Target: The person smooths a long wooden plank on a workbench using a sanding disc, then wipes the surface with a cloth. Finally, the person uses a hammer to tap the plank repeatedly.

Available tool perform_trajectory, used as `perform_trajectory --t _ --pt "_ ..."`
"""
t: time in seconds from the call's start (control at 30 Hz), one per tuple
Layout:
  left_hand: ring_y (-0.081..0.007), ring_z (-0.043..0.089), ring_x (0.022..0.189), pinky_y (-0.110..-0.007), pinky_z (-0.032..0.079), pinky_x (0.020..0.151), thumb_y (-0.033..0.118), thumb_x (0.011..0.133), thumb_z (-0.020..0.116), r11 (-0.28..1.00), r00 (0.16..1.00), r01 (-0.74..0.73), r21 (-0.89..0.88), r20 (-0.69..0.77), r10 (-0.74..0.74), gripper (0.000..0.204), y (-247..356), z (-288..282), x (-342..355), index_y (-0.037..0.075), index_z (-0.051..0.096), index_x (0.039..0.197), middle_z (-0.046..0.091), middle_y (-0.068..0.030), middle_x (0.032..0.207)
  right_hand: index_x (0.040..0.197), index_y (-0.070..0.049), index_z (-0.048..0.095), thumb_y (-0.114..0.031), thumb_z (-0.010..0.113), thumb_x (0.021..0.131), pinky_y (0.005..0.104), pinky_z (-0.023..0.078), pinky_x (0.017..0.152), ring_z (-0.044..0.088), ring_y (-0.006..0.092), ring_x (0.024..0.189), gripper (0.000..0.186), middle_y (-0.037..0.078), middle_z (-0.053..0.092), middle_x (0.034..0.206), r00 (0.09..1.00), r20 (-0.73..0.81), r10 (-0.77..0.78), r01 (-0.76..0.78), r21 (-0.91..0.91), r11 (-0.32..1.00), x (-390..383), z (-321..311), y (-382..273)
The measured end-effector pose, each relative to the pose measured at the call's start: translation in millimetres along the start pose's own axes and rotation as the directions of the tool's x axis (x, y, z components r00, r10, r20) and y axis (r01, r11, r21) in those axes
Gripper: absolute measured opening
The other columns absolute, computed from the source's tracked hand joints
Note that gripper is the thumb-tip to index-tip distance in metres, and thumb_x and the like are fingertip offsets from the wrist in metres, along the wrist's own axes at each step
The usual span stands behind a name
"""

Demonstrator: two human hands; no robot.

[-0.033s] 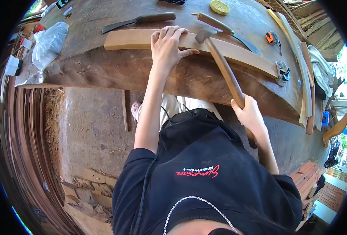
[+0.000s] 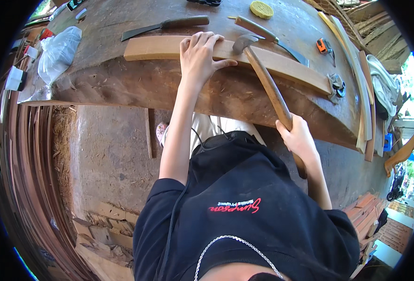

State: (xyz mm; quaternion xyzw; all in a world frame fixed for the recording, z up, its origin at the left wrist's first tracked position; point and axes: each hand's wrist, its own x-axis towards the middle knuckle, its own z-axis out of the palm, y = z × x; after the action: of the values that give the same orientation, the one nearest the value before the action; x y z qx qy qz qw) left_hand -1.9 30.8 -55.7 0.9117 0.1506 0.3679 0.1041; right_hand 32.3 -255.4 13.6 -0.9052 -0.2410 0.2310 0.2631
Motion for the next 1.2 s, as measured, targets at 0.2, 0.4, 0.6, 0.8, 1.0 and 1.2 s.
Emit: perform_trajectory --t 0.2,0.4,0.6,0.8,1.0,1.2 --pt "-0.0185 0.05 0.116 -0.038 0.031 0.1 0.062 0.061 0.072 1.0 1.0 0.001 0.013 -0.016 -0.001 0.069 -4 1 1 0.015 0.065 0.111 0.061 0.0012 0.112 0.095 0.004 0.062 -0.016 0.061 0.087 0.0358 0.047 0.065 0.061 0.0253 0.064 0.022 0.02 0.061 0.07 0.992 -0.127 -0.01 0.01 0.004 1.0 -10 -44 -37" --pt "-0.0187 0.05 0.115 -0.038 0.031 0.099 0.062 0.062 0.072 1.0 0.999 -0.022 0.007 -0.037 0.023 0.067 -1 2 -2 0.014 0.065 0.109 0.061 0.0006 0.111 0.094 0.005 0.061 -0.019 0.061 0.086 0.0399 0.049 0.069 0.065 0.0358 0.072 0.026 0.026 0.062 0.074 0.99 0.064 0.124 -0.125 0.012 0.992 -2 -7 -7" --pt "-0.0174 0.047 0.121 -0.039 0.028 0.104 0.064 0.064 0.069 0.999 0.998 0.034 0.006 0.049 -0.034 0.069 -3 -2 2 0.017 0.063 0.114 0.06 0.002 0.116 0.092 0.005 0.062 -0.017 0.061 0.087 0.037 0.047 0.065 0.065 0.0281 0.067 0.022 0.021 0.062 0.07 0.992 -0.117 -0.039 0.036 -0.035 0.999 -8 -49 -36" --pt "-0.0179 0.047 0.122 -0.04 0.027 0.105 0.064 0.064 0.07 1.0 0.999 0.01 -0.001 0.033 -0.01 0.071 -1 0 -2 0.016 0.063 0.115 0.06 0.0013 0.116 0.097 0.003 0.062 -0.019 0.061 0.086 0.0401 0.049 0.067 0.067 0.0343 0.072 0.025 0.025 0.063 0.074 0.993 0.021 0.116 -0.117 0.032 0.993 3 -4 -3" --pt "-0.0185 0.047 0.121 -0.04 0.028 0.104 0.063 0.063 0.07 1.0 0.999 0.024 0.003 0.041 -0.024 0.07 -4 -3 2 0.016 0.063 0.114 0.06 0.0008 0.116 0.09 0.004 0.061 -0.018 0.062 0.086 0.037 0.046 0.062 0.062 0.0231 0.062 0.022 0.018 0.06 0.066 0.983 -0.182 -0.035 0.031 -0.025 0.999 -8 -54 -38" --pt "-0.0185 0.048 0.12 -0.039 0.029 0.103 0.063 0.064 0.069 1.0 1.0 -0.007 -0.009 0.014 0.008 0.069 -2 -1 0 0.016 0.063 0.113 0.061 0.0016 0.115 0.09 0.006 0.06 -0.018 0.061 0.087 0.0356 0.046 0.052 0.058 0.0177 0.053 0.024 0.015 0.058 0.062 1.0 -0.011 0.016 -0.016 0.024 1.0 -3 -6 -11"
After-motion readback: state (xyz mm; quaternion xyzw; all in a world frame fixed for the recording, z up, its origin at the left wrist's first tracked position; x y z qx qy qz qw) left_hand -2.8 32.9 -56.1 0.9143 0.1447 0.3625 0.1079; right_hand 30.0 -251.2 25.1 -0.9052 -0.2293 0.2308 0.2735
